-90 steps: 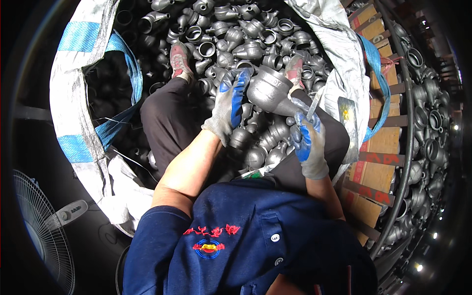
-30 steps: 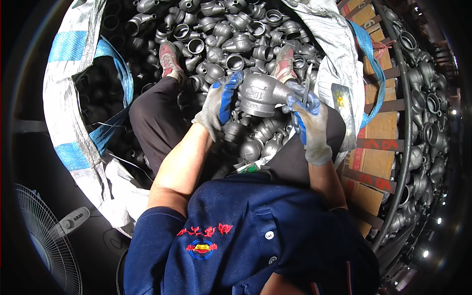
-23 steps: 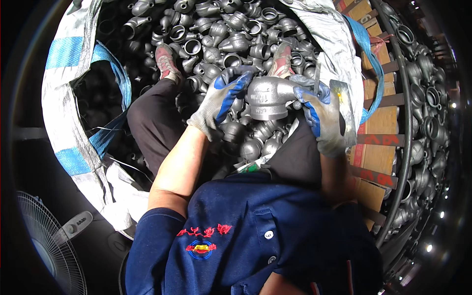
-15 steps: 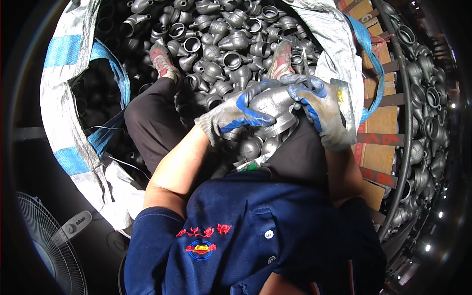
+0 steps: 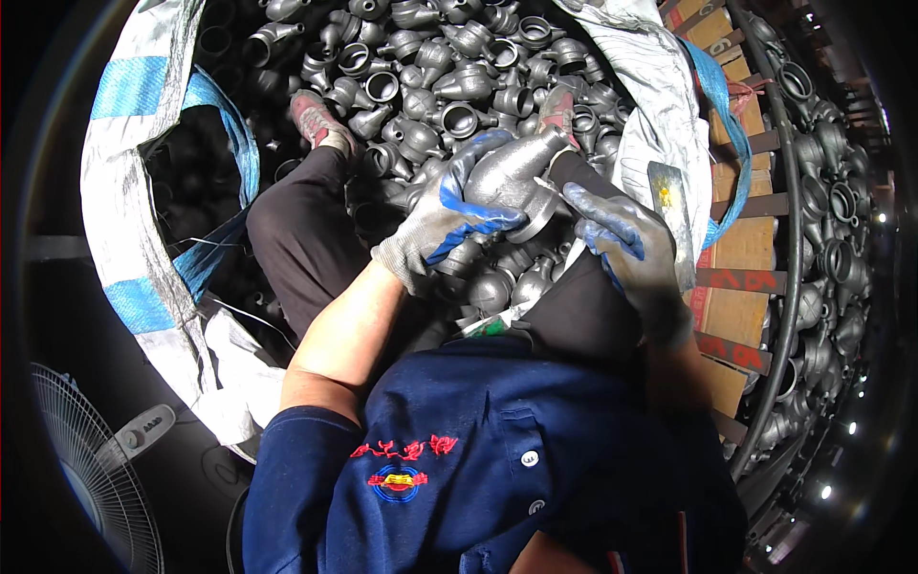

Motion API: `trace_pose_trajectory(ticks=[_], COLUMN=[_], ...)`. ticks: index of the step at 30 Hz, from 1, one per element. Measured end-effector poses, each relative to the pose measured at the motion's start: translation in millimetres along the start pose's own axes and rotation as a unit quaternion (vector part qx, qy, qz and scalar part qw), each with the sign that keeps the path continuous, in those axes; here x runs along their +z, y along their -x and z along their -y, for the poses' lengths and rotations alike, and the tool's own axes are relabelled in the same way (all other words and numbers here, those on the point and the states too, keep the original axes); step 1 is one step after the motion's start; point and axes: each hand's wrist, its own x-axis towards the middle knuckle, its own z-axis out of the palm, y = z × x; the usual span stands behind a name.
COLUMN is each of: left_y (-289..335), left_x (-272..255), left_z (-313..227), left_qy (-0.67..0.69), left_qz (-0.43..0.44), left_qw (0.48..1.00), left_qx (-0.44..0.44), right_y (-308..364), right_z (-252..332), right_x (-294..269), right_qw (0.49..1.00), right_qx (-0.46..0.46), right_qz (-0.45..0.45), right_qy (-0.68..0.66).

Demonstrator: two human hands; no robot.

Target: Manually deburring metal pipe fittings using a small scraping tool while sitting at a large storage bag.

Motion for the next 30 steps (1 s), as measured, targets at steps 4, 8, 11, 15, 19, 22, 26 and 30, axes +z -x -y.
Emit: trace_pose_trajectory(ticks=[4, 8, 11, 15, 19, 22, 26, 30], left_y=[-4.7, -3.4, -2.7, -2.5, -0.1, -0.8, -2.0, -1.7], left_x=[-4.9, -6.1, -4.6, -4.1, -0.6, 1.2, -0.7, -2.6], left_z=[16.2, 17.2, 14.1, 15.6, 7.7, 5.9, 11.2, 14.8], left_qy=[0.0, -0.011, -0.017, -0.018, -0.022, 0.023, 0.005, -0.058], left_qz=[0.013, 0.004, 0.006, -0.002, -0.008, -0.012, -0.008, -0.016], left_qw=[1.0, 0.999, 1.0, 1.0, 0.999, 1.0, 1.0, 0.998], left_qx=[0.022, 0.035, 0.025, 0.019, 0.027, 0.003, 0.006, 0.015], right_y=[-3.5, -6.0, -6.2, -5.3, -3.2, -2.0, -3.4, -4.9], right_z=[-5.2, -8.1, -7.5, -1.5, 5.0, 8.7, 2.6, -10.0], right_x=[0.6, 1.9, 2.7, 2.9, 6.4, 6.9, 3.4, -1.8], right_qw=[0.997, 0.99, 0.986, 0.978, 0.973, 0.969, 0.976, 0.958], right_qx=[-0.007, -0.054, -0.061, -0.075, -0.091, -0.078, -0.078, -0.152], right_qz=[0.026, 0.018, 0.012, 0.011, 0.002, 0.004, 0.006, 0.012], right_qy=[0.078, 0.129, 0.156, 0.192, 0.213, 0.234, 0.204, 0.243])
